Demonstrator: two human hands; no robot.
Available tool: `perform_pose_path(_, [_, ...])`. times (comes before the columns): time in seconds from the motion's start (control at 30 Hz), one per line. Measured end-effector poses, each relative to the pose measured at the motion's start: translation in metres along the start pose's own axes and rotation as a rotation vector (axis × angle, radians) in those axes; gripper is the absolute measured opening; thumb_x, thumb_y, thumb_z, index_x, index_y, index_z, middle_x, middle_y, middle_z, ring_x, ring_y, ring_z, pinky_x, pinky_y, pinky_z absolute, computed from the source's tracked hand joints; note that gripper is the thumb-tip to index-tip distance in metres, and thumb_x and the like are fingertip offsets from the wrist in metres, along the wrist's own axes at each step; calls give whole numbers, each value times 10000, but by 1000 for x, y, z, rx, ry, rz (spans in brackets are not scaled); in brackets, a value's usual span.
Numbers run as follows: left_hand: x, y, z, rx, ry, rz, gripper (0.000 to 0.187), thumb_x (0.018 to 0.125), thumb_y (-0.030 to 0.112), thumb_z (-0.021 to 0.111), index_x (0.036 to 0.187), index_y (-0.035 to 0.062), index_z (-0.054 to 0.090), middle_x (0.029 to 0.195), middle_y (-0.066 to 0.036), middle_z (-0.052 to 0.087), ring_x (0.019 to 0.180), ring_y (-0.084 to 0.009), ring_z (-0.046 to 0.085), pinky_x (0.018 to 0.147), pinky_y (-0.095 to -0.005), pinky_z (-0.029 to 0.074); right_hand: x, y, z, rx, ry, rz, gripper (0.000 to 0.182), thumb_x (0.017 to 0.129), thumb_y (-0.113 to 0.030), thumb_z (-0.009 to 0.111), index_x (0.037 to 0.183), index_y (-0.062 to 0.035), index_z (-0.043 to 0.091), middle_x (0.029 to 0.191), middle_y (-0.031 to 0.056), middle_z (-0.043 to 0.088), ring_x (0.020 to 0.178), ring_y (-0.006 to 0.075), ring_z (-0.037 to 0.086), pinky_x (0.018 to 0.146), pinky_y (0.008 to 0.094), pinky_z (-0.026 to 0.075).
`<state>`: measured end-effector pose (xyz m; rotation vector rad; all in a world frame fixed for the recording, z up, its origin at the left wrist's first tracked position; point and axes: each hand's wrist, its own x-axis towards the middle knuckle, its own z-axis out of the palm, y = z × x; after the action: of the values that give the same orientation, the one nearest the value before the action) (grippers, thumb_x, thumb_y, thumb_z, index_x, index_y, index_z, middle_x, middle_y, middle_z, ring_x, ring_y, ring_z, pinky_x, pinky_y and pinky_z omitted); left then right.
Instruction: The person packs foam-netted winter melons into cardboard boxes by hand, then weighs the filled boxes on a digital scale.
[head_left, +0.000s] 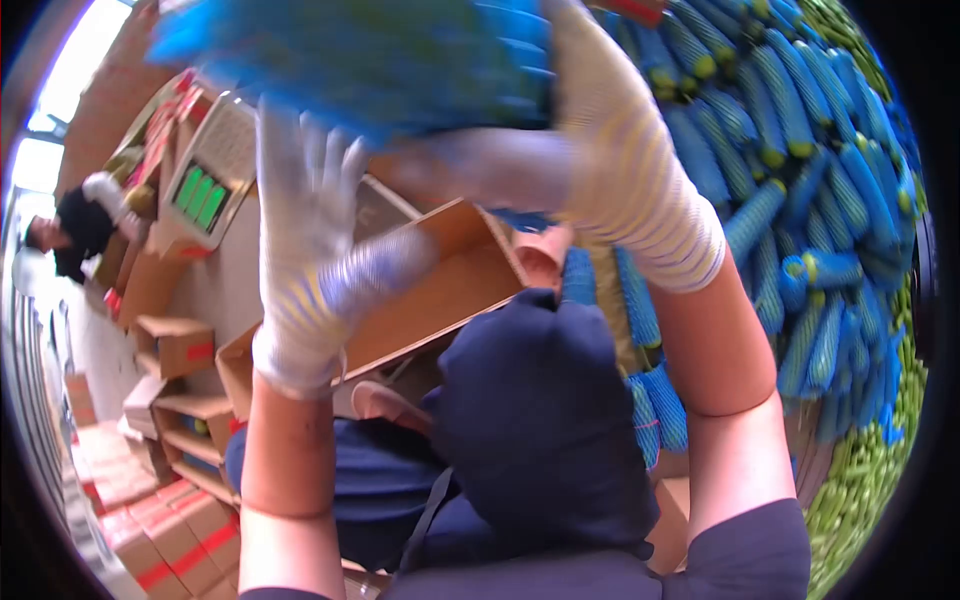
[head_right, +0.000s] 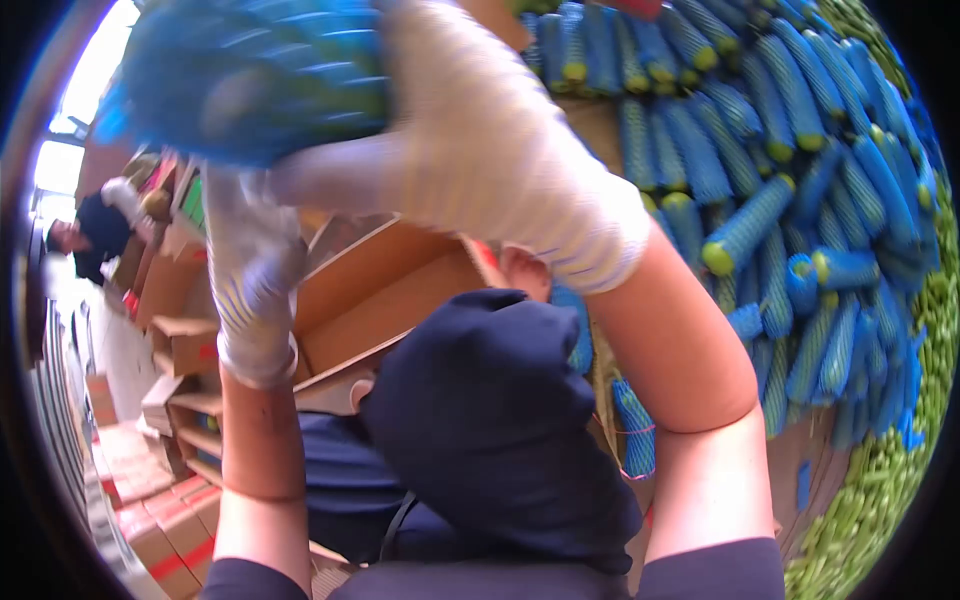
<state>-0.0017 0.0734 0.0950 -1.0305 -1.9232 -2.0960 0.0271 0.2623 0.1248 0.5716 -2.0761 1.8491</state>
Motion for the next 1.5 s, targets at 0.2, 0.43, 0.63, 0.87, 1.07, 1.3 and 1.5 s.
perform_pose_path(0.2, [21, 58, -117, -67, 148, -72, 675, 812, 445, 765, 1301, 30, 553, 1193, -73, 627, 1084, -214, 604, 1029, -379, 436, 32, -13, 48, 209, -120, -303, 422, 866, -197, 698, 1251, -73, 578, 1153, 153, 616, 1048, 281, 607, 859, 371, 511])
perform_pose_path(0.43, [-15, 29, -128, 784, -641, -364, 985, 559, 193, 869, 1427, 74, 418, 1285, -150, 595, 1190, -294, 571, 1014, -383, 454, -86, 99, 12, -632, 51, 181, 527, 861, -247, 704, 1300, -4, 546, 1258, 203, 575, 1164, 348, 568, 979, 389, 465])
perform_pose_path(0.63, [-48, -70, -101, 677, -973, -802, 1028, 599, 255, 842, 1478, 104, 332, 1335, -204, 553, 1233, -357, 539, 1045, -385, 438, -256, 146, -31, -725, 302, 761, 508, 896, -310, 663, 1292, -11, 556, 1179, 189, 625, 1096, 340, 605, 958, 391, 476])
perform_pose_path(0.87, [-109, -178, -59, 896, -1169, -790, 1075, 664, 310, 806, 1524, 106, 195, 1411, -288, 440, 1270, -440, 471, 1064, -439, 422, -349, 208, 21, -860, 79, 1204, 830, 823, -472, 672, 1433, 1, 369, 1298, 294, 530, 1197, 414, 543, 1019, 447, 441])
perform_pose_path(1.07, [-113, -176, -62, 911, -1051, -673, 962, 752, 260, 772, 1518, 74, 221, 1428, -270, 432, 1262, -432, 480, 1074, -431, 400, -318, 247, 50, -655, 185, 1513, 1062, 730, -571, 711, 1482, 11, 240, 1294, 329, 515, 1149, 438, 578, 978, 470, 473])
perform_pose_path(1.3, [-75, -74, -80, 791, -1079, -846, 618, 874, 263, 663, 1408, 36, 450, 1340, -232, 538, 1244, -378, 515, 1064, -410, 405, -318, 250, 65, -1115, 209, 1171, 682, 901, -167, 520, 1503, -29, 231, 1281, 274, 536, 1088, 405, 617, 902, 484, 514])
perform_pose_path(1.5, [-83, -17, -91, 785, -1056, -764, 500, 893, 212, 647, 1353, 51, 536, 1302, -189, 586, 1213, -351, 552, 1052, -398, 418, -295, 260, 41, -696, 226, 1578, 908, 792, -292, 701, 1511, -17, 218, 1256, 266, 560, 1126, 367, 615, 913, 449, 518])
